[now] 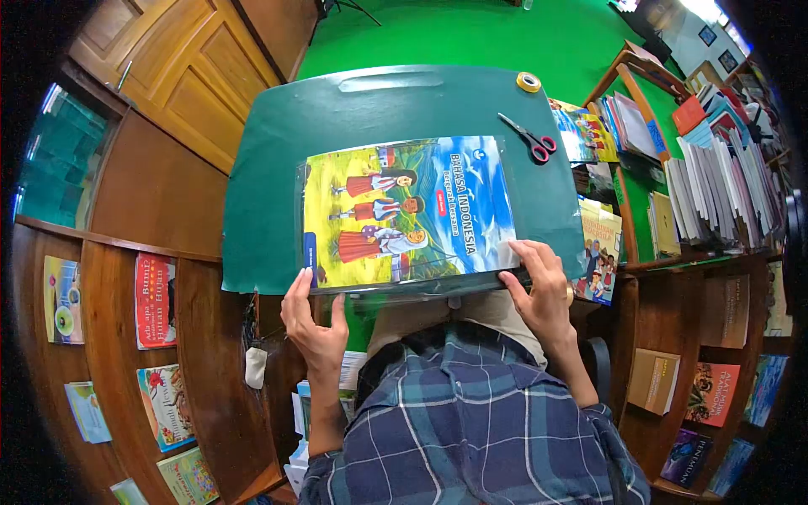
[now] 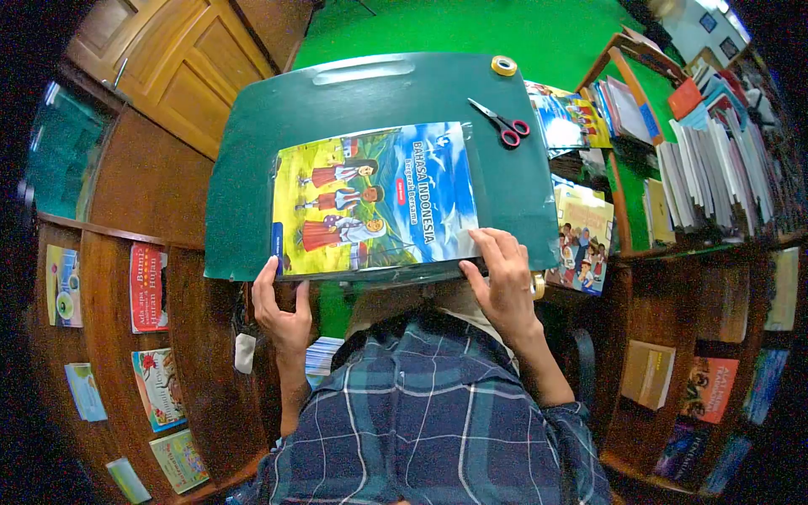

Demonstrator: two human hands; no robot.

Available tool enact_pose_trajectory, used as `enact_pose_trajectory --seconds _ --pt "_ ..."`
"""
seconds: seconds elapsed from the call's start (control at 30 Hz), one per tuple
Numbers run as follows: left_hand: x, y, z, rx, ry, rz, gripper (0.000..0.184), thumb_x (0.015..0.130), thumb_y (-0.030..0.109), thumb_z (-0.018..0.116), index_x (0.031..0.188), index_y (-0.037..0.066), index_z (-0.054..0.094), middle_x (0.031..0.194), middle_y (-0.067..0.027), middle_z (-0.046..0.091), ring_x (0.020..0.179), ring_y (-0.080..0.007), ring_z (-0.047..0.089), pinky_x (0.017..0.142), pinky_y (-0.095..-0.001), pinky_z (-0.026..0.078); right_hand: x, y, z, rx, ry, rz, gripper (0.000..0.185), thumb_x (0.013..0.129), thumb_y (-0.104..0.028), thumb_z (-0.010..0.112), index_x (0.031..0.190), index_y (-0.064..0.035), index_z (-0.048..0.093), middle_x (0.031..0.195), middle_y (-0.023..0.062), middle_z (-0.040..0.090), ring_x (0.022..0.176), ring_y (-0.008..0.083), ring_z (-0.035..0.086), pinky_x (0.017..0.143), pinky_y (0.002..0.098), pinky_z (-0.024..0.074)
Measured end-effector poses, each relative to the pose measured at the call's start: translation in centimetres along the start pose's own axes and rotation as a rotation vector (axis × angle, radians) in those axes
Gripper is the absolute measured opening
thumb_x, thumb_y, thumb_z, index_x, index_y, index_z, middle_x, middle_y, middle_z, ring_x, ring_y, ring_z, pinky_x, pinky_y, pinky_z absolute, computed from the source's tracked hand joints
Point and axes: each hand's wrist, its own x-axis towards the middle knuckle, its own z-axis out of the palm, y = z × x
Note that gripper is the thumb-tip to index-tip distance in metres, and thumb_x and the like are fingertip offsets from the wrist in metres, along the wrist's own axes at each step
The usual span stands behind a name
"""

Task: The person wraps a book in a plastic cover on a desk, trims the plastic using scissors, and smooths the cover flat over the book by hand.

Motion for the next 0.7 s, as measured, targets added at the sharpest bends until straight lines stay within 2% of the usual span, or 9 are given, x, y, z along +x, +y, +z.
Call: enact_pose_trajectory --seconds 0.13,0.27,0.47,0.63,0.7 --pt "0.4 -0.1 -0.1 -0.001 0.006 -0.032 0.049 0.069 0.007 0.073 0.116 0.005 0.059 0.113 -0.0093 0.061 0.101 -0.0267 0.057 0.09 -0.0387 0.042 0.2 0.0 0.5 0.009 -0.001 0.04 0.042 0.073 -0.003 0.069 0.114 -0.002 0.059 0.11 0.0132 0.058 0.094 0.0286 0.056 0.084 0.0356 0.0445" --pt "0.9 -0.1 -0.7 0.189 -0.101 0.062 0.051 0.067 0.004 0.074 0.116 0.005 0.059 0.112 -0.0096 0.061 0.099 -0.0278 0.058 0.088 -0.0396 0.045 0.5 0.1 0.2 -0.112 -0.046 -0.039 0.038 0.074 -0.002 0.068 0.111 -0.0006 0.06 0.104 0.0132 0.058 0.09 0.0286 0.056 0.082 0.0356 0.0456" --pt "1.8 -1.1 -1.5 0.146 -0.157 0.095 0.053 0.065 0.005 0.075 0.116 0.005 0.059 0.111 -0.0092 0.062 0.095 -0.0279 0.058 0.086 -0.0383 0.046 0.7 1.0 0.4 -0.118 -0.106 -0.091 0.039 0.076 -0.004 0.066 0.113 0.0 0.058 0.104 0.013 0.055 0.088 0.0281 0.054 0.082 0.0366 0.0438" --pt "3.2 -1.5 -2.3 0.14 -0.29 0.087 0.055 0.065 0.009 0.077 0.116 0.006 0.059 0.112 -0.0086 0.061 0.086 -0.0253 0.059 0.08 -0.0348 0.048 0.6 1.1 0.3 -0.158 -0.095 -0.136 0.039 0.076 -0.004 0.067 0.114 -0.0005 0.058 0.103 0.0126 0.055 0.087 0.0283 0.054 0.081 0.0366 0.0442" --pt "3.9 -1.2 -2.5 0.177 -0.273 0.18 0.055 0.065 0.011 0.078 0.117 0.007 0.059 0.113 -0.0087 0.06 0.082 -0.0237 0.059 0.076 -0.0333 0.049 0.5 1.2 0.7 -0.21 -0.038 -0.209 0.04 0.076 -0.004 0.067 0.114 -0.0008 0.057 0.102 0.0128 0.055 0.085 0.0279 0.054 0.079 0.0363 0.045"
